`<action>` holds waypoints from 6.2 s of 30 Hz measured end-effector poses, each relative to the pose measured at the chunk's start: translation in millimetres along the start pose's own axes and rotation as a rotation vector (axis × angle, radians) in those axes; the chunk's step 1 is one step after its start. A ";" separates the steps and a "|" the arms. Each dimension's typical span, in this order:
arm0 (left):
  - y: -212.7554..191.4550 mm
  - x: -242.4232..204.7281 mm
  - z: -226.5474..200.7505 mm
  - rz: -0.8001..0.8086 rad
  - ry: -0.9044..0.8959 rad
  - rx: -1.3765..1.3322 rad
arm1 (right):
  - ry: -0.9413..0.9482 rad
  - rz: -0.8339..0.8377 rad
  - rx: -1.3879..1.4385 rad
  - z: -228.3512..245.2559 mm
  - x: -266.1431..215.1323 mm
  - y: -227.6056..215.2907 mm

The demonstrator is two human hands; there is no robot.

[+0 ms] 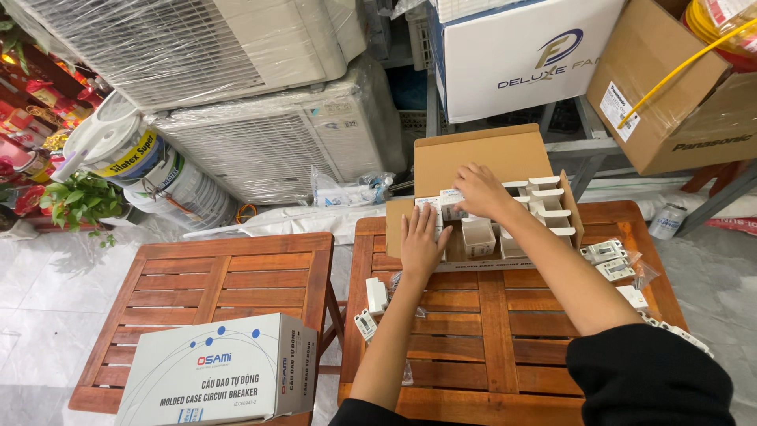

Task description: The person repeatedly picks up white molded case circuit breakers from a wooden table, rotates them to view different sides, and places them into a cardboard box with internal dividers. The person handles the breakers one at a time, removing plastic wrapping from some before packing.

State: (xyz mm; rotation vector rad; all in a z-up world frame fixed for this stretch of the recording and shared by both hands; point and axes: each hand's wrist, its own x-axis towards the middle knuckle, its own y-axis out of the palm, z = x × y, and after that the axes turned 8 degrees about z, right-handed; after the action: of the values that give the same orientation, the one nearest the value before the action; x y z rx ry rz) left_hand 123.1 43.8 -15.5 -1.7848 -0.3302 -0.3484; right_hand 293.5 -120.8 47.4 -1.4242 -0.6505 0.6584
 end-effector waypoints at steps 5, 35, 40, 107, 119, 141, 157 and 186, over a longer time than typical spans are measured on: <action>-7.9 -0.4 -2.1 0.036 -0.007 -0.038 | 0.055 0.028 0.048 4.4 -7.9 6.6; -15.9 -1.9 -5.5 0.158 -0.059 -0.057 | 0.009 -0.046 0.053 11.0 -141.8 -34.3; -17.5 -3.3 -6.5 0.172 -0.067 -0.064 | 0.012 0.043 0.077 9.4 -143.8 -41.2; -153.4 -283.9 -135.2 0.463 -0.422 -2.434 | -0.126 -0.669 0.720 261.2 -398.4 -55.2; -160.7 -287.3 -147.5 0.475 -0.438 -2.415 | -0.112 -0.600 0.995 252.7 -402.9 -69.8; -145.7 -279.0 -155.7 0.325 -0.748 -2.355 | 0.229 -0.373 1.730 254.6 -383.8 -24.7; -181.4 -273.9 -163.7 0.409 -0.531 -2.194 | -0.094 -0.496 1.075 251.0 -407.1 -54.2; -217.1 -259.4 -170.2 0.327 -0.310 -1.887 | 0.163 -0.599 1.610 245.7 -417.1 -29.9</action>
State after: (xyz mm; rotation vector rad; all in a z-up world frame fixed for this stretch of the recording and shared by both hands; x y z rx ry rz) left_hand -211.3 -80.9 111.0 -3.6907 0.2621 -0.0545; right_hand -166.7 -270.0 81.9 0.2292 -0.2001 0.3506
